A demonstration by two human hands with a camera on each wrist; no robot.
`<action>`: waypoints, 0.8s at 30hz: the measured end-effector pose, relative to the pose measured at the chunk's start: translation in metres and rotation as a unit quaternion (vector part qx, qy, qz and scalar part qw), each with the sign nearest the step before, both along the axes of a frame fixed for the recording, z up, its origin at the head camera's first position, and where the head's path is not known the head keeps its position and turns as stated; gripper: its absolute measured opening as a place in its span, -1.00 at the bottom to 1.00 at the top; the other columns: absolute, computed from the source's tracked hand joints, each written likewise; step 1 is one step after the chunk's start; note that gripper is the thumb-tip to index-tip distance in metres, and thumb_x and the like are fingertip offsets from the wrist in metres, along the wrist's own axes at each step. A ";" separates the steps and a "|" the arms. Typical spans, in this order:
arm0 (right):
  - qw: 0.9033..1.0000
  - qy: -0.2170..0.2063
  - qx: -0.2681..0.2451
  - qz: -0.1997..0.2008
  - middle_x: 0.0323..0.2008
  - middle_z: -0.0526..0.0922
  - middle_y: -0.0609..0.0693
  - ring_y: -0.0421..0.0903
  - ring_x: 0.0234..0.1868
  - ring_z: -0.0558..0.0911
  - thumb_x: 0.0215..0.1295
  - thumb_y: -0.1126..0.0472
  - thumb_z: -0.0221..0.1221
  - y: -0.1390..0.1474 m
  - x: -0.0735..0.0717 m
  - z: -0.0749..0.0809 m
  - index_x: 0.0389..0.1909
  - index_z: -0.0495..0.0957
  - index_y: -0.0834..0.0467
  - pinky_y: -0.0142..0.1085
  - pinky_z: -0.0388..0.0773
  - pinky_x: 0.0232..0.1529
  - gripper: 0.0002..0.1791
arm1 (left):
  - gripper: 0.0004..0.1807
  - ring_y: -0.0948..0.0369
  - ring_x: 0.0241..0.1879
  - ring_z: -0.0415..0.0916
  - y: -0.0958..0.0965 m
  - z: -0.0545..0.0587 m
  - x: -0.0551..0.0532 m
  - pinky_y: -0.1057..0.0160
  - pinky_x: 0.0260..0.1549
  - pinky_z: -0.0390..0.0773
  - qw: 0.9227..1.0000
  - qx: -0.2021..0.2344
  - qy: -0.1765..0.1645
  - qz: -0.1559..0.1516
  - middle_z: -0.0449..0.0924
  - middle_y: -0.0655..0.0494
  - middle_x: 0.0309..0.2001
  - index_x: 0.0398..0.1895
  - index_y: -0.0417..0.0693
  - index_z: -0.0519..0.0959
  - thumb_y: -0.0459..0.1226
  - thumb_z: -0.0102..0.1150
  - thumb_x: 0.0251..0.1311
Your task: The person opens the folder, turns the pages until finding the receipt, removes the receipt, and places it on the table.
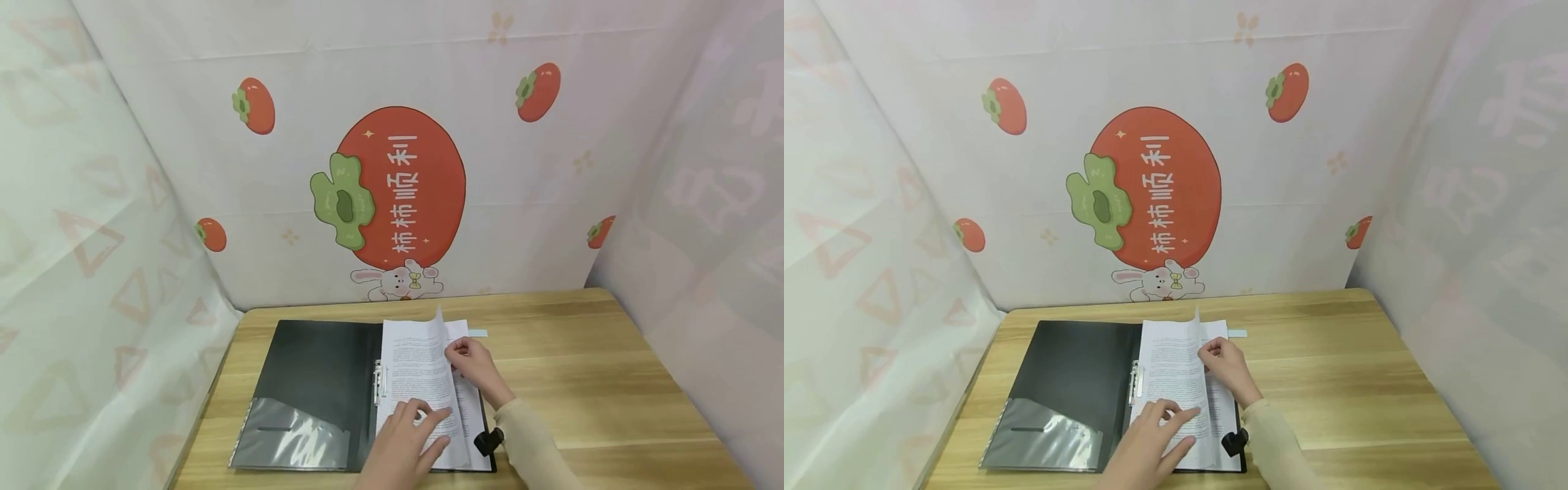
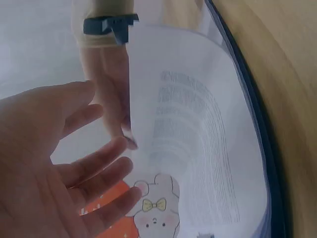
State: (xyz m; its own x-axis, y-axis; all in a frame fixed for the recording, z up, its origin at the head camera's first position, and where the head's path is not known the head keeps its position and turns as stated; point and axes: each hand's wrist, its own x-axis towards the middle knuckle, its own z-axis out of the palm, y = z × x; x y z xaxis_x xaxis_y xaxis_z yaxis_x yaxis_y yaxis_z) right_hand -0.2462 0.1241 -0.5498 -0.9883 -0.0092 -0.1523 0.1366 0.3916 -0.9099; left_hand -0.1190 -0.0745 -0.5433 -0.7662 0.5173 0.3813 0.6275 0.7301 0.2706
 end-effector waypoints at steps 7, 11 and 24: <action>1.000 0.024 0.006 -0.001 -0.30 0.66 0.09 -0.07 -0.39 0.65 0.39 0.19 0.17 -0.005 0.001 0.001 -0.17 0.59 0.26 -0.30 0.56 -0.38 -0.80 | -0.64 0.32 -0.20 0.41 0.022 -0.005 -0.004 0.40 -0.42 0.36 0.999 -0.021 -0.046 0.000 0.50 0.27 -0.09 0.25 0.33 0.68 0.11 0.10 0.56; 0.999 0.029 0.015 -0.005 -0.31 0.65 0.06 -0.10 -0.43 0.65 0.38 0.20 0.18 -0.005 0.002 -0.002 -0.19 0.58 0.25 -0.30 0.57 -0.37 -0.83 | -0.68 0.30 -0.19 0.53 0.029 -0.006 -0.008 0.35 -0.41 0.49 0.999 -0.011 -0.047 0.010 0.60 0.28 -0.09 0.06 0.20 0.73 0.10 0.12 0.55; 0.999 0.047 0.005 0.003 -0.26 0.57 0.05 -0.12 -0.43 0.59 0.46 0.21 0.22 -0.004 0.005 -0.005 -0.16 0.52 0.21 -0.36 0.53 -0.38 -0.86 | -0.90 0.40 -0.27 0.69 0.036 -0.006 -0.016 0.41 -0.31 0.62 0.998 0.041 0.035 0.010 0.79 0.32 -0.25 -0.28 0.09 0.81 -0.16 0.38 0.38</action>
